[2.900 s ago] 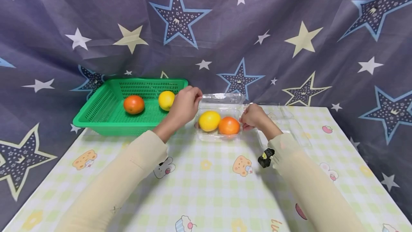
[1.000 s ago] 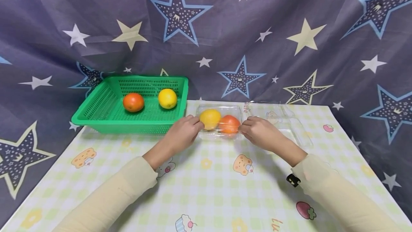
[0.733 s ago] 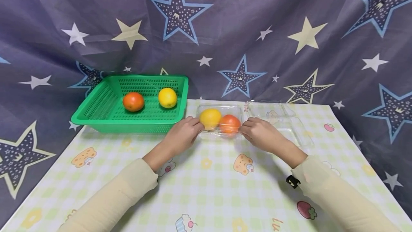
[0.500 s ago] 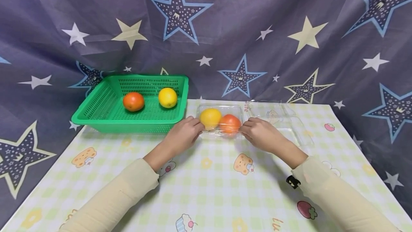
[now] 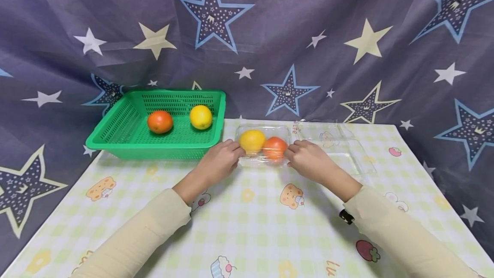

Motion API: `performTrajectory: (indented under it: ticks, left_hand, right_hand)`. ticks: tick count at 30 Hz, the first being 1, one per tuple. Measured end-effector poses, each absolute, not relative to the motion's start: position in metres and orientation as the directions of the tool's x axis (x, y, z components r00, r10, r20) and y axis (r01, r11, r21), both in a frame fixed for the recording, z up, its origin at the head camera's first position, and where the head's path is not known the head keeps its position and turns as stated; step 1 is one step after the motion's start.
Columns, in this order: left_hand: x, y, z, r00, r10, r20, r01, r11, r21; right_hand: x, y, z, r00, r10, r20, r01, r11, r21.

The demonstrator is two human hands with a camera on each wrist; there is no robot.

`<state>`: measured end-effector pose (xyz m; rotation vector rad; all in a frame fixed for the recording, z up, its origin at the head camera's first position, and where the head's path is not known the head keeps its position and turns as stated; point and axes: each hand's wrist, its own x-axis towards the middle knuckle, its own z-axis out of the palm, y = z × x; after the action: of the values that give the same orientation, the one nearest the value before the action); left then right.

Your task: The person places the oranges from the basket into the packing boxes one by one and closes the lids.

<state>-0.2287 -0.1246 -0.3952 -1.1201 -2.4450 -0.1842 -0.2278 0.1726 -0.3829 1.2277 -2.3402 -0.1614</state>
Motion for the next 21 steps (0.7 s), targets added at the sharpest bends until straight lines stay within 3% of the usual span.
performTrajectory:
  ticks: [9,21]
  left_hand:
    - [-0.231,-0.126,-0.397,-0.571,0.686,0.451,0.755,0.654,-0.038]
    - [-0.233,-0.125,-0.394,-0.547,0.708,0.448,0.761,0.643,-0.088]
  right_hand:
    - [-0.227,0.168,-0.392,-0.461,-0.781,0.42,-0.708,0.61,0.357]
    - [-0.226,0.165,-0.397,-0.438,-0.77,0.464,-0.698,0.616,0.364]
